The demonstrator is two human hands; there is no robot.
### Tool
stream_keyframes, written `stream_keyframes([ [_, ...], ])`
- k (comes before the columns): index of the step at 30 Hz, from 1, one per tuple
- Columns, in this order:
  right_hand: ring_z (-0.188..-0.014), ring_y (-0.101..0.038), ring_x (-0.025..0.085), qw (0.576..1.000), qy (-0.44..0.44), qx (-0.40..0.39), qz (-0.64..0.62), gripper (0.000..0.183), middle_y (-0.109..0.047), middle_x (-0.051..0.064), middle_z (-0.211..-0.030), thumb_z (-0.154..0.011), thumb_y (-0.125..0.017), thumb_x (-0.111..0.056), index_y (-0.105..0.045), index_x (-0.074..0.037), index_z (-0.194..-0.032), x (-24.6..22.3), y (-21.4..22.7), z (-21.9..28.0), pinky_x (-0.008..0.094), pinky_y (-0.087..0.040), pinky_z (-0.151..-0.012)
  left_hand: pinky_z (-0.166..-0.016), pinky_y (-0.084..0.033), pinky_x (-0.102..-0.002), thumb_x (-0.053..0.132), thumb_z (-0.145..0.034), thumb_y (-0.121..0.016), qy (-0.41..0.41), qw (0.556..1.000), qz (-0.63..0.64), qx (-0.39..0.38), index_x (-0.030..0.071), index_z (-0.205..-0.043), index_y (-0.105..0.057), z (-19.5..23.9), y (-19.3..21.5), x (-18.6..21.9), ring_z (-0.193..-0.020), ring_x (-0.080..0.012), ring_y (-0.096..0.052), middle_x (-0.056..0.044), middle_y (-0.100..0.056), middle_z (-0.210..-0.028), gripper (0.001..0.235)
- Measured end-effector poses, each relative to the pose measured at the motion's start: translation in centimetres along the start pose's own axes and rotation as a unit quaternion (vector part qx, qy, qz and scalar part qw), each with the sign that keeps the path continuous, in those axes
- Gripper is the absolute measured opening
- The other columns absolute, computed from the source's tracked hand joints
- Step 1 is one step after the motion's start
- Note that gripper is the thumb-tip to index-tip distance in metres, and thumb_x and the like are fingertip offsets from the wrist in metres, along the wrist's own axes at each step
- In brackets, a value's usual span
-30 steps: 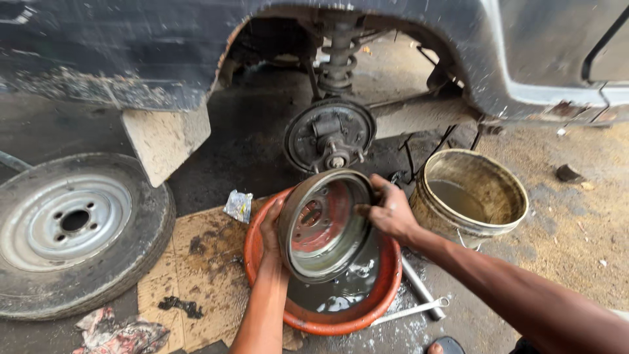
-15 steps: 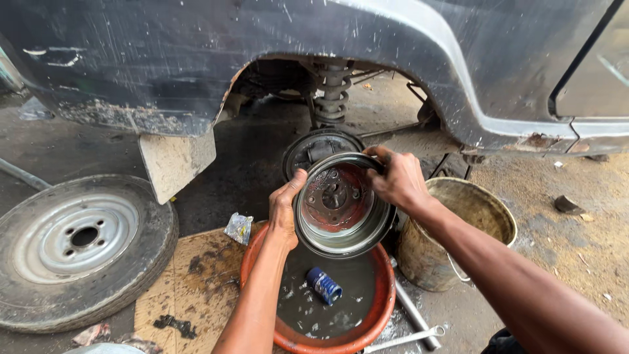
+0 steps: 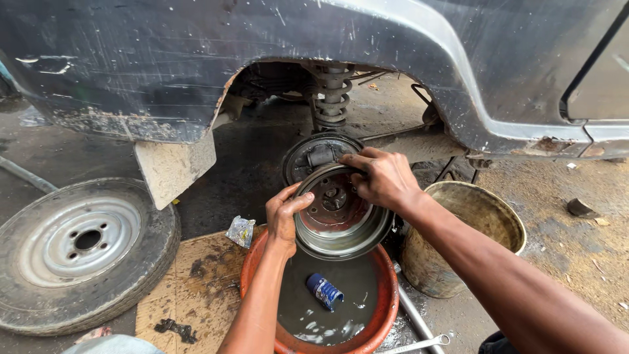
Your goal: The person cleans a brake drum by scrubbing it with a brush and rinsing it with water from a bucket. The person uses a green-handled brush to scrub the inside and outside surfaces of the drum, then pours water over it to rinse off the grime.
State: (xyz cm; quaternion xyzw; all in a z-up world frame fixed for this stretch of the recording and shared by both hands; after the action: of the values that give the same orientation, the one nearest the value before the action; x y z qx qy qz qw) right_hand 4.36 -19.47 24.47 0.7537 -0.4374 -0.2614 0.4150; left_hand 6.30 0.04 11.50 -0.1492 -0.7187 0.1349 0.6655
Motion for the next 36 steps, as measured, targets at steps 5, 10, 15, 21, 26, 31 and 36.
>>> stream_keyframes([
  [5,-0.069,-0.072,0.028,1.0,0.003,0.0,-0.017,0.046,-0.073,0.01,-0.106,-0.079,-0.068,-0.009,-0.074,-0.019,-0.123,0.1,-0.4,0.1,0.04,-0.063,-0.063,-0.094,-0.05,-0.031,0.02,-0.072,-0.076,-0.018,1.0,-0.024,-0.006,-0.004,-0.122,-0.073,0.1,0.2,0.1,-0.098,-0.0191,-0.069,-0.013,-0.076,-0.105,0.056],
  [10,-0.072,-0.074,0.028,0.998,0.056,0.008,-0.009,0.048,-0.073,0.011,-0.112,-0.078,-0.067,-0.007,-0.074,-0.019,-0.123,-0.6,-1.2,0.0,0.04,-0.063,-0.063,-0.09,-0.054,-0.035,0.014,-0.064,-0.074,-0.01,1.0,-0.02,-0.016,-0.003,-0.124,-0.069,0.0,0.4,0.4,-0.096,-0.0222,-0.07,-0.016,-0.076,-0.106,0.062],
  [15,-0.072,-0.073,0.031,0.999,0.046,0.007,0.02,0.048,-0.073,0.01,-0.11,-0.077,-0.069,-0.009,-0.075,-0.021,-0.123,-0.6,-0.8,-0.3,0.043,-0.062,-0.065,-0.09,-0.055,-0.036,0.013,-0.063,-0.071,-0.007,1.0,-0.003,-0.021,-0.006,-0.123,-0.069,0.0,-0.2,1.0,-0.095,-0.0248,-0.072,-0.018,-0.076,-0.106,0.063],
  [21,-0.073,-0.073,0.03,0.998,0.055,0.042,0.004,0.046,-0.074,0.008,-0.106,-0.078,-0.07,-0.011,-0.075,-0.022,-0.122,-0.6,-0.2,0.1,0.043,-0.061,-0.065,-0.089,-0.054,-0.037,0.015,-0.059,-0.07,0.003,0.998,-0.048,-0.026,-0.006,-0.124,-0.07,-0.6,-0.3,1.8,-0.094,-0.0262,-0.071,-0.02,-0.076,-0.103,0.068],
  [26,-0.073,-0.073,0.031,0.999,0.038,0.039,0.004,0.045,-0.074,0.009,-0.106,-0.079,-0.07,-0.011,-0.075,-0.021,-0.123,-0.3,-0.1,0.2,0.043,-0.062,-0.066,-0.091,-0.053,-0.035,0.016,-0.059,-0.071,-0.009,0.997,-0.061,-0.036,-0.006,-0.124,-0.071,-1.0,-0.5,2.0,-0.095,-0.0253,-0.071,-0.019,-0.077,-0.103,0.068],
  [31,-0.074,-0.074,0.031,0.998,0.035,0.046,0.003,0.042,-0.074,0.009,-0.106,-0.08,-0.071,-0.011,-0.076,-0.021,-0.121,0.4,0.1,0.5,0.043,-0.062,-0.066,-0.087,-0.054,-0.034,0.017,-0.058,-0.071,-0.015,0.997,-0.073,-0.038,-0.006,-0.124,-0.071,-1.4,-1.2,1.7,-0.092,-0.0237,-0.072,-0.019,-0.077,-0.101,0.07],
  [36,-0.075,-0.075,0.029,0.997,0.056,0.048,-0.018,0.045,-0.075,0.009,-0.107,-0.079,-0.072,-0.009,-0.075,-0.019,-0.122,0.0,-0.5,1.2,0.04,-0.062,-0.068,-0.082,-0.056,-0.032,0.015,-0.058,-0.072,-0.032,0.994,-0.091,-0.048,-0.007,-0.124,-0.071,-1.6,-0.2,1.5,-0.086,-0.0221,-0.073,-0.019,-0.078,-0.099,0.069],
])
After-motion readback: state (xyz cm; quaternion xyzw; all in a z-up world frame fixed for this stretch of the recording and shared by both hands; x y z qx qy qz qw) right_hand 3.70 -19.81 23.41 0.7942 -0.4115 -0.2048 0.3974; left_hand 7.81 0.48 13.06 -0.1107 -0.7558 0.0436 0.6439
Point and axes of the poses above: each hand's wrist, its own z-axis away from the middle knuckle, its own y-axis out of the back of the hand, x = y × z, the point moved 6 cm from there along -z, towards the middle knuckle
